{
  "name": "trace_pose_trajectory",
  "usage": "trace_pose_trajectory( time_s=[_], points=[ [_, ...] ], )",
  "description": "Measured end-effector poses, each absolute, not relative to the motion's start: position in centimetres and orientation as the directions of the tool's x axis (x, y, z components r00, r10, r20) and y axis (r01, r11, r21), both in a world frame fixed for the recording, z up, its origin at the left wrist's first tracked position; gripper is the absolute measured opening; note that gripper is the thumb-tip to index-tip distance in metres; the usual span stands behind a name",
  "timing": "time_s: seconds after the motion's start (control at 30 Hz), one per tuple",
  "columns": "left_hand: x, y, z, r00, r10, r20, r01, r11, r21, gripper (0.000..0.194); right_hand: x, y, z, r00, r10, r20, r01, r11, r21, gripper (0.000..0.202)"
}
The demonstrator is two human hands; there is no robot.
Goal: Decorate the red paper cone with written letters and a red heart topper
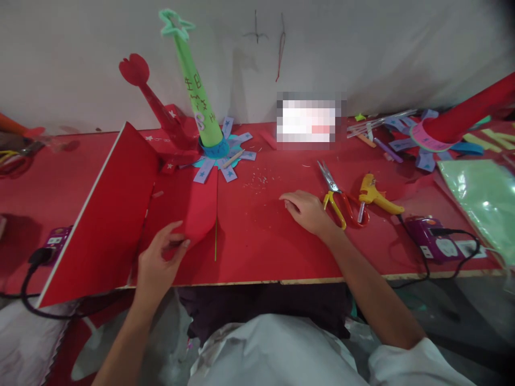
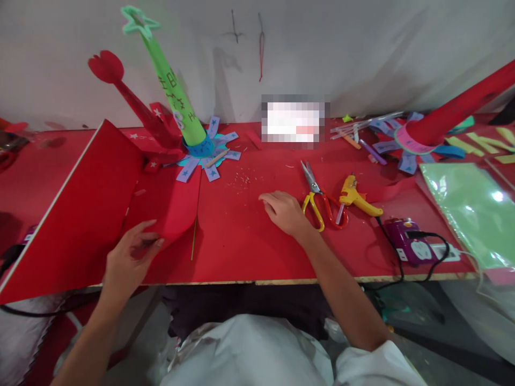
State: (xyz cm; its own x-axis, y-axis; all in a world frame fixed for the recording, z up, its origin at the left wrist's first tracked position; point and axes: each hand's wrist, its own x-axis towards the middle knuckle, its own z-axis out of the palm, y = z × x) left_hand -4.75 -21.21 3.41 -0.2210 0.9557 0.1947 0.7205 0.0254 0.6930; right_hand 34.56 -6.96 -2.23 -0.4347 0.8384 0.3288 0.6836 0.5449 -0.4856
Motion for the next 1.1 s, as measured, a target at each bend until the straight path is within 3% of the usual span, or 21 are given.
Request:
trace_pose_trajectory(
  time_s=[0.13, 0.4, 0.67, 0.77, 0.9, 1.1],
  points=[
    [-4.7, -20.6, 3.9, -0.272, 0.95, 0.155, 0.61, 0.045, 0.791, 0.046, 34.5, -7.0, -2.2, -0.434, 0.837, 0.334, 0.68, 0.548, -0.488, 0.03],
    [-5.1, -20.7, 4.2, -0.365, 0.921, 0.136, 0.558, 0.099, 0.824, 0.034, 34.6, -7.0, -2.3, -0.442, 0.827, 0.348, 0.668, 0.562, -0.488, 0.03],
    [-5.0, -19.5, 5.9, -0.47, 0.882, 0.015, 0.339, 0.165, 0.926, 0.031, 34.6, -6.9, -2.2, -0.458, 0.815, 0.355, 0.652, 0.579, -0.489, 0.03],
    [-5.2, -19.1, 6.5, -0.498, 0.857, 0.136, 0.443, 0.116, 0.889, 0.028, 34.6, -6.9, -2.2, -0.462, 0.818, 0.343, 0.652, 0.575, -0.495, 0.031],
    [-5.8, -18.6, 8.2, -0.46, 0.775, 0.434, 0.702, 0.019, 0.712, 0.023, 34.6, -6.9, -2.2, -0.466, 0.817, 0.34, 0.656, 0.577, -0.486, 0.032],
    [-6.0, -17.3, 12.8, -0.33, 0.581, 0.744, 0.88, -0.096, 0.465, 0.028, 34.6, -7.0, -2.4, -0.477, 0.811, 0.339, 0.65, 0.585, -0.485, 0.032]
  ],
)
